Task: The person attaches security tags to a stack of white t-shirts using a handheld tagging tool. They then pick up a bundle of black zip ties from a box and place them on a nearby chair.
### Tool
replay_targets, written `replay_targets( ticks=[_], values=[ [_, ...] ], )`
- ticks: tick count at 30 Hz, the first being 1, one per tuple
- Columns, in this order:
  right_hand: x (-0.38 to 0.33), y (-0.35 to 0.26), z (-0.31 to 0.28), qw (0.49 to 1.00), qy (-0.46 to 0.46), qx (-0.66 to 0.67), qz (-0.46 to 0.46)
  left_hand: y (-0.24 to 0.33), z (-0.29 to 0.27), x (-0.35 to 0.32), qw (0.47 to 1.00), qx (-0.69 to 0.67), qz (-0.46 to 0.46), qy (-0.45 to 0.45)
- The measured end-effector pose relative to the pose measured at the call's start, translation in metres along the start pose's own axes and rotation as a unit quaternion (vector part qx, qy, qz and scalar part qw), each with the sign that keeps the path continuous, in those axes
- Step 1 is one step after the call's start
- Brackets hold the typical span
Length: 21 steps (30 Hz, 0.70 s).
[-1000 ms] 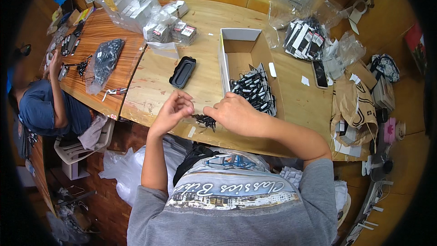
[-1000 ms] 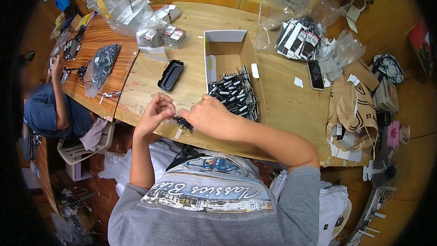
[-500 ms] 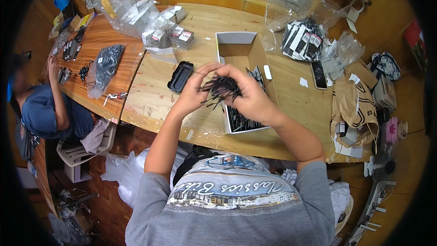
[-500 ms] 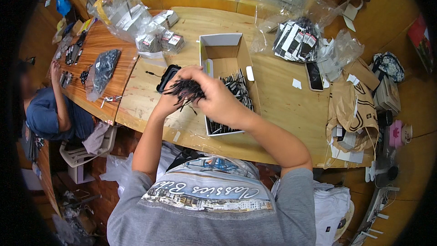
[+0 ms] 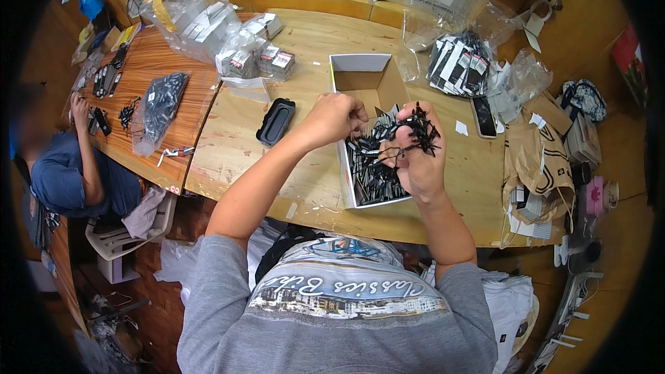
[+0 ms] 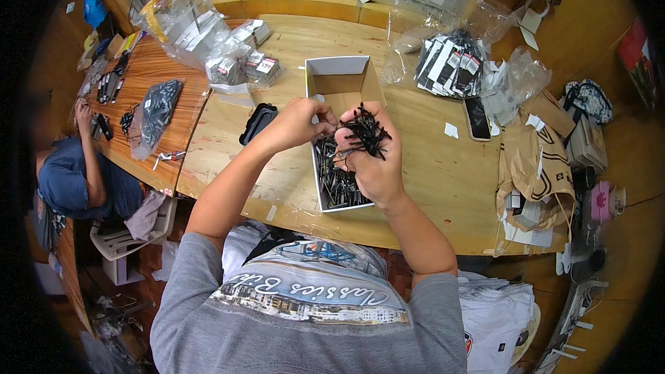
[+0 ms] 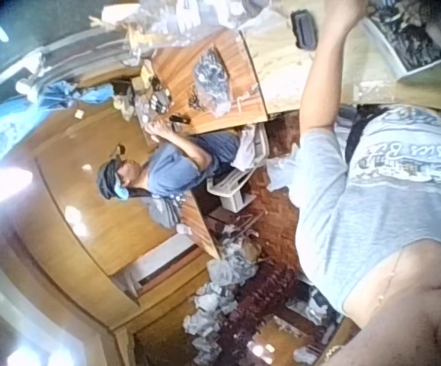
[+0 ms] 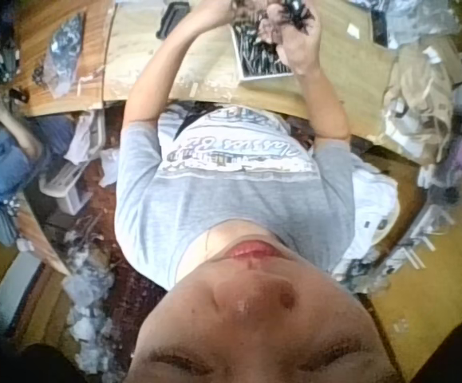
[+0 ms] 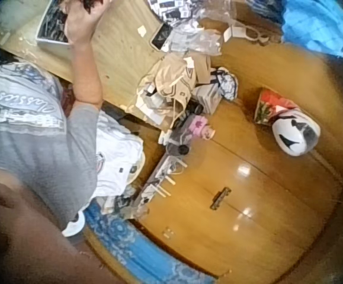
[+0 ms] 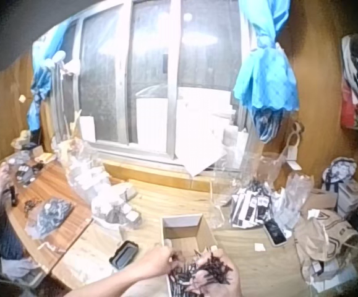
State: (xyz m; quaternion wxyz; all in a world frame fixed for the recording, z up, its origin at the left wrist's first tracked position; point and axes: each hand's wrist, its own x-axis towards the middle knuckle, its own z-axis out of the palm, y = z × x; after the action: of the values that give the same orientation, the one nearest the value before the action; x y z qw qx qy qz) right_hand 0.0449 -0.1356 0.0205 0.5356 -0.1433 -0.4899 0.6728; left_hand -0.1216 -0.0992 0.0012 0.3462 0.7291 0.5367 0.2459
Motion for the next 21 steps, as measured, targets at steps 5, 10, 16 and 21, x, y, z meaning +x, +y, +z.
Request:
replay_targets(
  ticks=[5, 10, 16, 21],
  values=[
    [-0.004, 0.001, 0.016, 0.995, 0.084, 0.018, -0.056, -0.003, -0.005, 0.000, 0.992, 0.103, 0.051, 0.046],
    [-0.011, 0.009, 0.015, 0.982, 0.114, -0.101, -0.111, 0.002, 0.006, 0.001, 0.992, 0.128, 0.013, 0.011],
    [-0.015, 0.005, 0.018, 0.977, 0.133, -0.121, -0.118, 0.006, 0.013, -0.006, 0.992, 0.077, 0.054, 0.085],
    [-0.017, 0.005, 0.016, 0.981, 0.104, -0.070, -0.149, 0.001, 0.011, -0.001, 0.985, -0.052, 0.117, 0.114]
  ],
)
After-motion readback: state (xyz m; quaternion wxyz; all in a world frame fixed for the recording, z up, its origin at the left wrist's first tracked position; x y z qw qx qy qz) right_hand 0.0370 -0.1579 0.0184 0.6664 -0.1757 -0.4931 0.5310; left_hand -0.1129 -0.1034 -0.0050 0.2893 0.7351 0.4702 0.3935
